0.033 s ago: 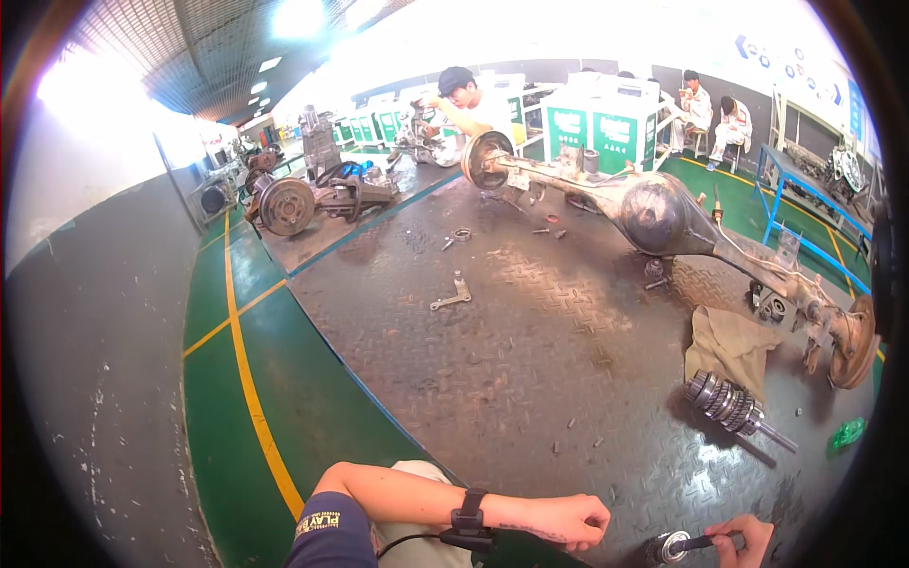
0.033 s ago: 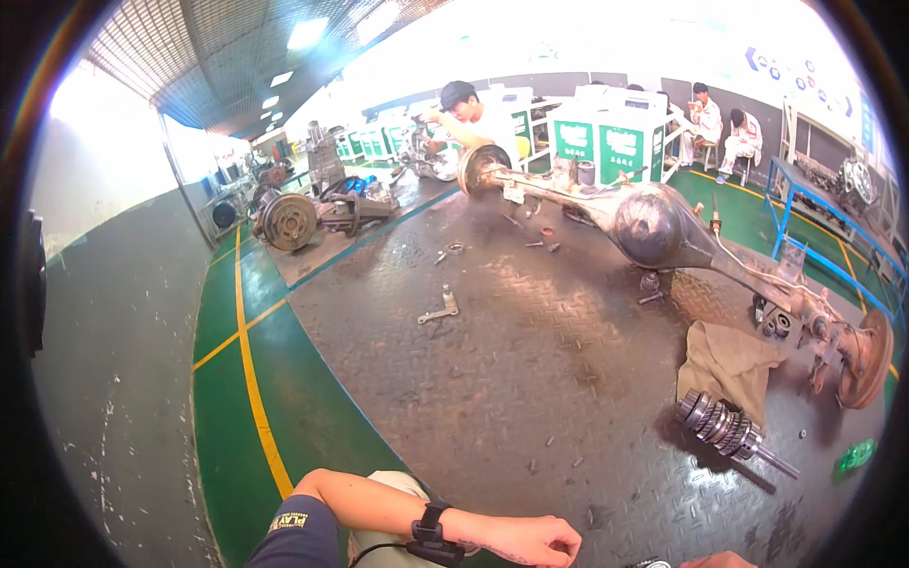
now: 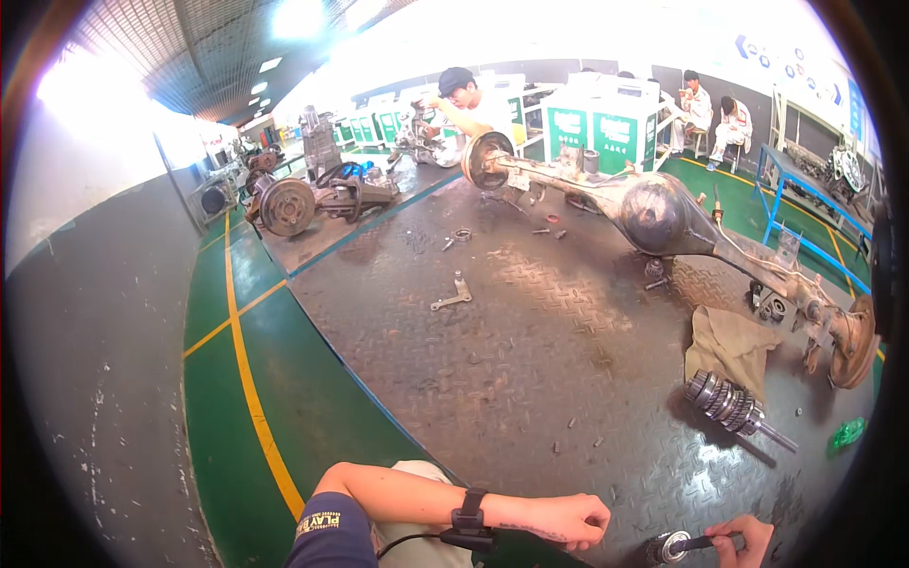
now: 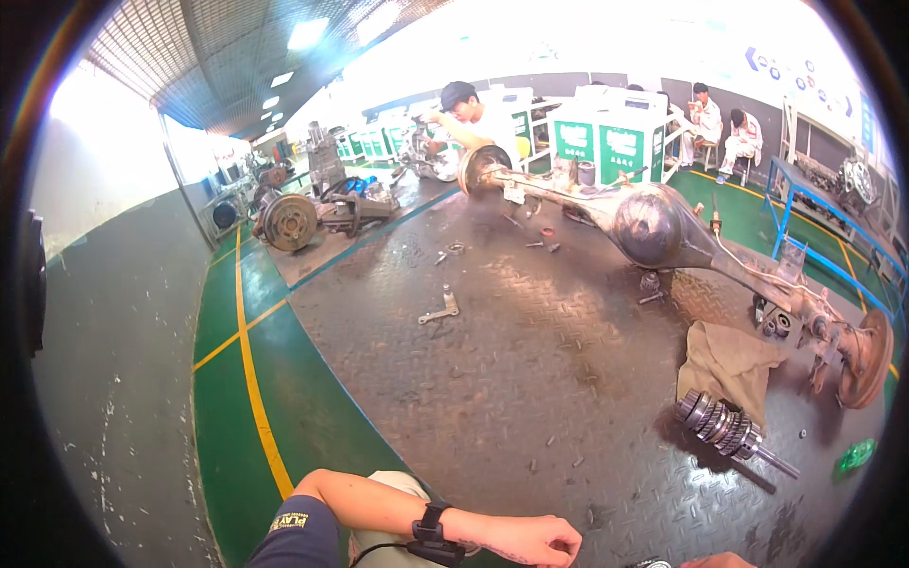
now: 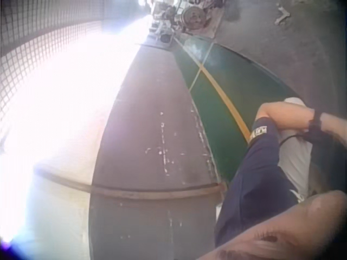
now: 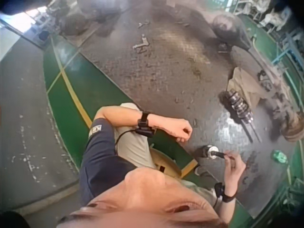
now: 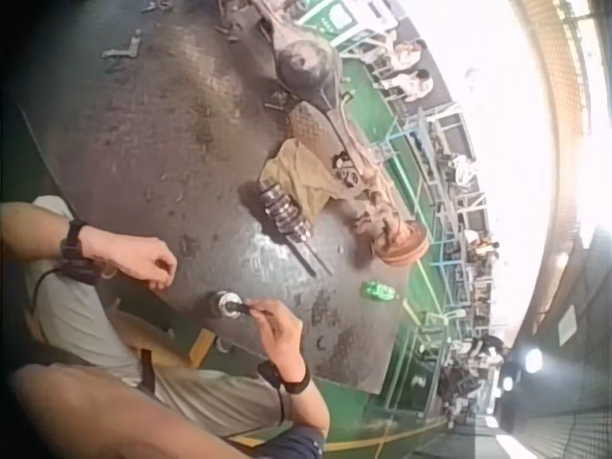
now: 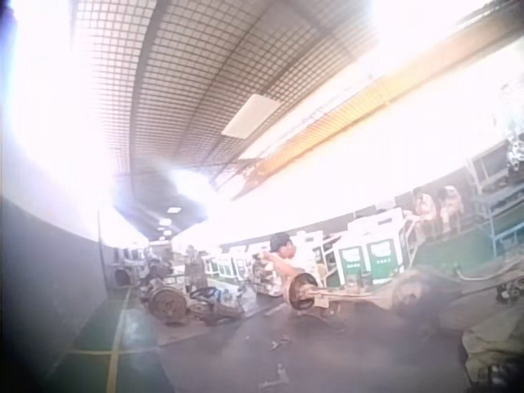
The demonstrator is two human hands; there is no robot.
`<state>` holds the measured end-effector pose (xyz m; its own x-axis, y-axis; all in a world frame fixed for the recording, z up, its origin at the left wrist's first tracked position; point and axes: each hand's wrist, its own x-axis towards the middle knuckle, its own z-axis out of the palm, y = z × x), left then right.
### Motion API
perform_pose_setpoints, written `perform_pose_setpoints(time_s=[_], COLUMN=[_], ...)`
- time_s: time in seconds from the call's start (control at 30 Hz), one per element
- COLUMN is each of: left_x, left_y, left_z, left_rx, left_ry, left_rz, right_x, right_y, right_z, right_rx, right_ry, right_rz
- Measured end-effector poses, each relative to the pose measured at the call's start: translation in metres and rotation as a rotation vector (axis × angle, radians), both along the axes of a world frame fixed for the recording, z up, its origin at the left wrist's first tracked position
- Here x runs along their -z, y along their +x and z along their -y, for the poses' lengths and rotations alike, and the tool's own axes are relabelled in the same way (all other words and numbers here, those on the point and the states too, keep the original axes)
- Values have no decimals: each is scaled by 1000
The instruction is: The person picks up a gear hub and a synchronizer ring from a table, then inserts a splined shaft into the assembly and rotates it to check the fit.
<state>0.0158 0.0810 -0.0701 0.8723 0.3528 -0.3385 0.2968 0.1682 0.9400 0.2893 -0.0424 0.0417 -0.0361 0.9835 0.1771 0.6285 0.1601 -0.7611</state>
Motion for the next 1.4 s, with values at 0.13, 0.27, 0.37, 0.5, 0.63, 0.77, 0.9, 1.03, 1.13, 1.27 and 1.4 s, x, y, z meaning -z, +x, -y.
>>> perform_pose_setpoints(time_s=[0.13,0.27,0.37,0.5,0.63,0.77,0.9,1.03,1.13,1.27,1.4], left_x=[2,-1,5,2,14,5,-3,5,-3,-9,-19], left_y=[0,-2,5,6,12,10,1,-1,0,3,2], left_z=[-2,-4,-1,2,4,3,-5,-10,-12,-14,-19], left_rx=[-16,13,1,-11,2,43,44,32,22,-2,67], left_ry=[-39,5,-7,-53,-25,-52,-21,-10,-8,37,-18], left_rz=[-4,-62,30,-28,12,0,-60,-68,-79,-30,-164], right_x=[6,3,7,10,10,31,47,58,69,72,72], right_y=[5,7,14,20,32,36,53,65,72,79,77], right_z=[7,10,20,24,29,24,13,6,6,4,-2], right_rx=[6,-60,-27,-8,42,214,107,122,187,182,166], right_ry=[-7,87,56,59,34,70,86,0,-15,-19,-16], right_rz=[4,93,-9,-82,-54,-44,-129,-266,-371,-381,-374])
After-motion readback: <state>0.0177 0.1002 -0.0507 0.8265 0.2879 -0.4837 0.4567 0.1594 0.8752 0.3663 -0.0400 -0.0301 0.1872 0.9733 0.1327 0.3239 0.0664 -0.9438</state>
